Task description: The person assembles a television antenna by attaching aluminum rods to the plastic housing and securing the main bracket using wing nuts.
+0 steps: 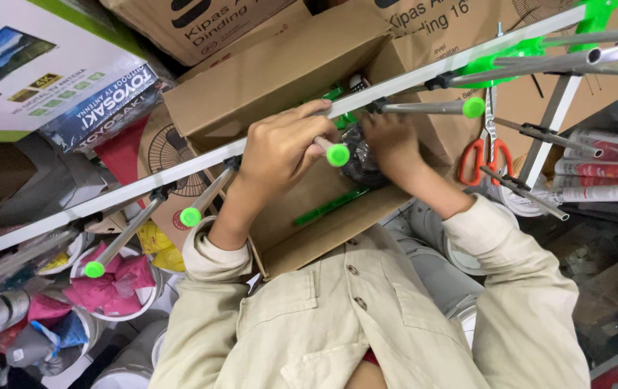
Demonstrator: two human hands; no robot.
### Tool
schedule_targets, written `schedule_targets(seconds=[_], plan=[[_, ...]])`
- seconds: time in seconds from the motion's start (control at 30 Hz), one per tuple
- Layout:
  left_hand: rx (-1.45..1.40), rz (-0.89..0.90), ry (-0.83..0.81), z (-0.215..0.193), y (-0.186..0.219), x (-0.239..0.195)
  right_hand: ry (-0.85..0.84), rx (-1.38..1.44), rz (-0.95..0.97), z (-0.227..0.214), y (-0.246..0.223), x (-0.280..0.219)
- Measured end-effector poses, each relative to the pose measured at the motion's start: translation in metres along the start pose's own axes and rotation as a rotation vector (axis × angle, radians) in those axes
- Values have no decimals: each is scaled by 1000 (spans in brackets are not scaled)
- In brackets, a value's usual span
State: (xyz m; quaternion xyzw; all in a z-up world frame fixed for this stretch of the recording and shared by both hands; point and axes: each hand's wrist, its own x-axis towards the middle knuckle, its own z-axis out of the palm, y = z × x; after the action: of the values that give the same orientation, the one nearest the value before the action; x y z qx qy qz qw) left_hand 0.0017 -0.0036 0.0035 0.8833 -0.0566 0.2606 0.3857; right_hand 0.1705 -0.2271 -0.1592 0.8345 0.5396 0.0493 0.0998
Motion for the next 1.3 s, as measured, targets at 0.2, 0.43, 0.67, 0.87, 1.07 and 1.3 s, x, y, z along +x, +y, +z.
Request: schedule_targets(seconds=[0.2, 0.43, 0.67, 0.87, 1.07, 1.3], plan=[[-1, -2, 4, 2, -4, -1, 173, 354, -272, 8, -45, 28], [6, -7, 18, 3, -4, -1, -65, 1907, -109, 36, -88, 47], [-23, -21, -2, 0, -2, 0, -212, 1637, -180, 35, -70, 54], [-27, 3, 9, 2, -5, -1, -250, 1138, -346, 2, -41, 50], [-3, 13, 22, 3, -7, -2, -186, 1150, -324, -119, 39, -13], [-16, -21, 36, 4, -6, -3, 1007, 1474, 378, -145, 76, -48]])
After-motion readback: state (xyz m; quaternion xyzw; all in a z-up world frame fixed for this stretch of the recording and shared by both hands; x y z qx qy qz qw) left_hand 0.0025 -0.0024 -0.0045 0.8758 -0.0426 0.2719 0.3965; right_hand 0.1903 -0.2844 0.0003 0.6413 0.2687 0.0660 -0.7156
